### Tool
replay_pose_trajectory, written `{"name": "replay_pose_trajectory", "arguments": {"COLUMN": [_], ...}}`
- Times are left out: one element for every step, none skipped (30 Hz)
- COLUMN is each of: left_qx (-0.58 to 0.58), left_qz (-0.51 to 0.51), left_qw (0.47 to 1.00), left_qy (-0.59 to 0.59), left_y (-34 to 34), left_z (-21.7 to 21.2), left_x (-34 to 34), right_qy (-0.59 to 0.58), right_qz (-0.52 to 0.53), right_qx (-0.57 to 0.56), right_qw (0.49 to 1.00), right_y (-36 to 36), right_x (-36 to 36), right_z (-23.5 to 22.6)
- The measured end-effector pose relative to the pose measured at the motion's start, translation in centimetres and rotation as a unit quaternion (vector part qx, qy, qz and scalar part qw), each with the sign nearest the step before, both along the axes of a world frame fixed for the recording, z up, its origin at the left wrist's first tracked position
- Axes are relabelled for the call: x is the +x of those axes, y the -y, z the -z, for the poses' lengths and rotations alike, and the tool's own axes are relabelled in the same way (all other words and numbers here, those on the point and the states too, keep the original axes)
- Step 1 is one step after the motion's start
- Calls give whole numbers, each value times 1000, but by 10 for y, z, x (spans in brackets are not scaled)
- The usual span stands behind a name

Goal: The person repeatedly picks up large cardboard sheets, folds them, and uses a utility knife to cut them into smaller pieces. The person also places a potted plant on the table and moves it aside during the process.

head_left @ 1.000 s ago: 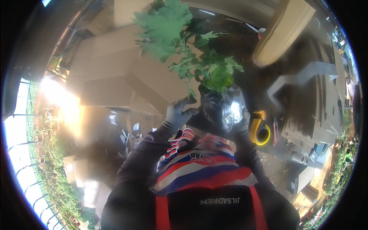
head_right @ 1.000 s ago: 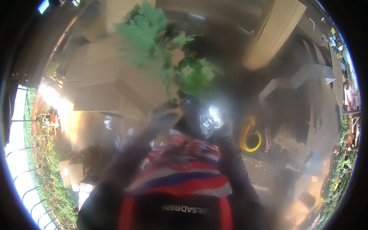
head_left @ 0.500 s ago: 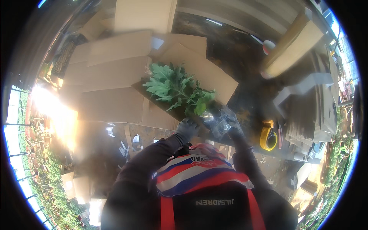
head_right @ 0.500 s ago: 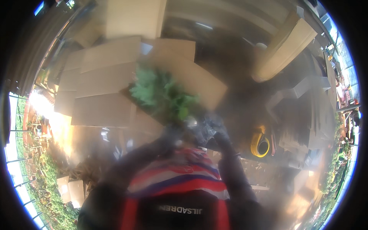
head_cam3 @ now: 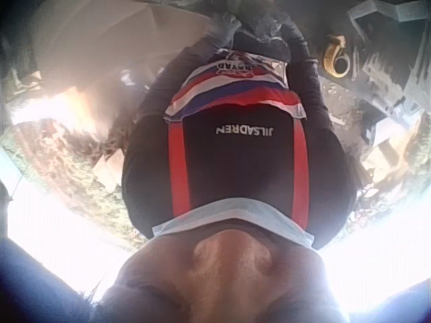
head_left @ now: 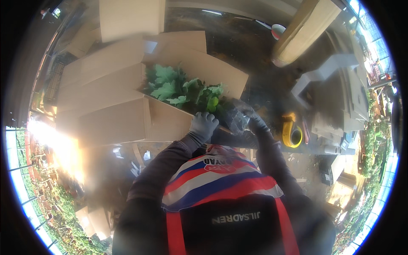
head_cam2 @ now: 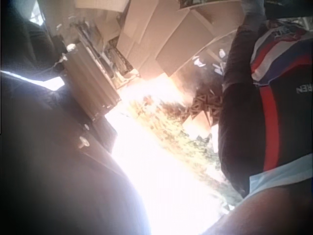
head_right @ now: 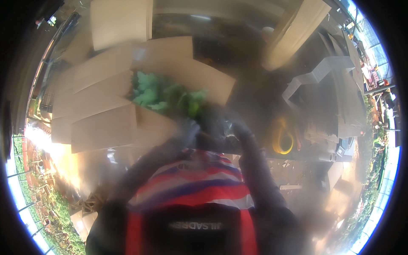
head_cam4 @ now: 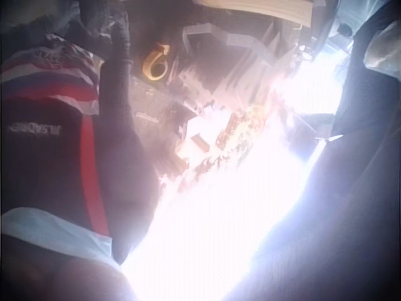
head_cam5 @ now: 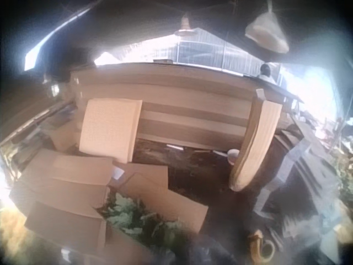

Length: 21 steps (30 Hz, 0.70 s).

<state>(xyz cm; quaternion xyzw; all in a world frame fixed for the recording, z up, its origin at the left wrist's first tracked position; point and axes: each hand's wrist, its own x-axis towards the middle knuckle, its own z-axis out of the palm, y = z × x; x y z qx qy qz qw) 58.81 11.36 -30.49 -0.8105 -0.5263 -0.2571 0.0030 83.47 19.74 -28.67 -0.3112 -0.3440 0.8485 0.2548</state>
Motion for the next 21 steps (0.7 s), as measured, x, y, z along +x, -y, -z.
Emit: {"name": "replay_pose_trajectory", "arguments": {"left_qx": [-39,-74,-60,-45,-29,-26,-22,-26,-28,-38,-48,-103,-136,-171,-235,-227,-248,-268,-311,-351,-390], "left_qz": [-36,-68,-55,-37,-22,-33,-45,-65,-71,-81,-87,-79,-48,-13,23,18,17,17,1,-12,-29], "left_qw": [997,989,988,987,985,986,987,987,988,987,986,980,987,985,963,967,962,956,950,931,896], "left_qy": [53,111,127,150,171,162,151,143,136,134,133,152,67,-20,-129,-111,-113,-115,-8,100,208], "left_y": [-3,-6,-8,-11,-13,-16,-18,-20,-20,-19,-16,-12,-5,3,13,23,34,43,48,50,51], "left_z": [-6,-13,-20,-26,-32,-36,-39,-40,-40,-38,-34,-28,-22,-15,-7,1,10,19,29,40,50], "left_x": [3,5,8,10,12,15,17,17,18,16,15,11,8,2,-3,-8,-12,-14,-15,-14,-12], "right_qy": [5,5,18,-5,-18,-44,-24,-16,-7,-6,-10,-14,-16,-18,-25,-29,-34,-39,-46,-50,-54], "right_qz": [-9,-9,7,20,46,45,43,19,-6,-12,-18,-16,-13,-10,-9,-8,-5,-5,0,6,10], "right_qx": [11,10,4,-23,-51,-72,-100,-120,-140,-145,-143,-133,-124,-117,-112,-105,-99,-90,-81,-68,-60], "right_qw": [1000,1000,1000,1000,997,995,994,992,990,989,990,991,992,993,993,994,995,995,996,996,997], "right_y": [-4,-6,-9,-10,-12,-14,-15,-16,-18,-18,-19,-18,-18,-17,-16,-14,-13,-12,-12,-10,-8], "right_x": [1,2,4,4,4,4,4,5,5,6,7,8,9,11,12,14,15,17,18,19,19], "right_z": [0,-1,-2,-3,-5,-7,-10,-12,-15,-16,-17,-17,-16,-15,-12,-10,-8,-5,-2,0,1]}}
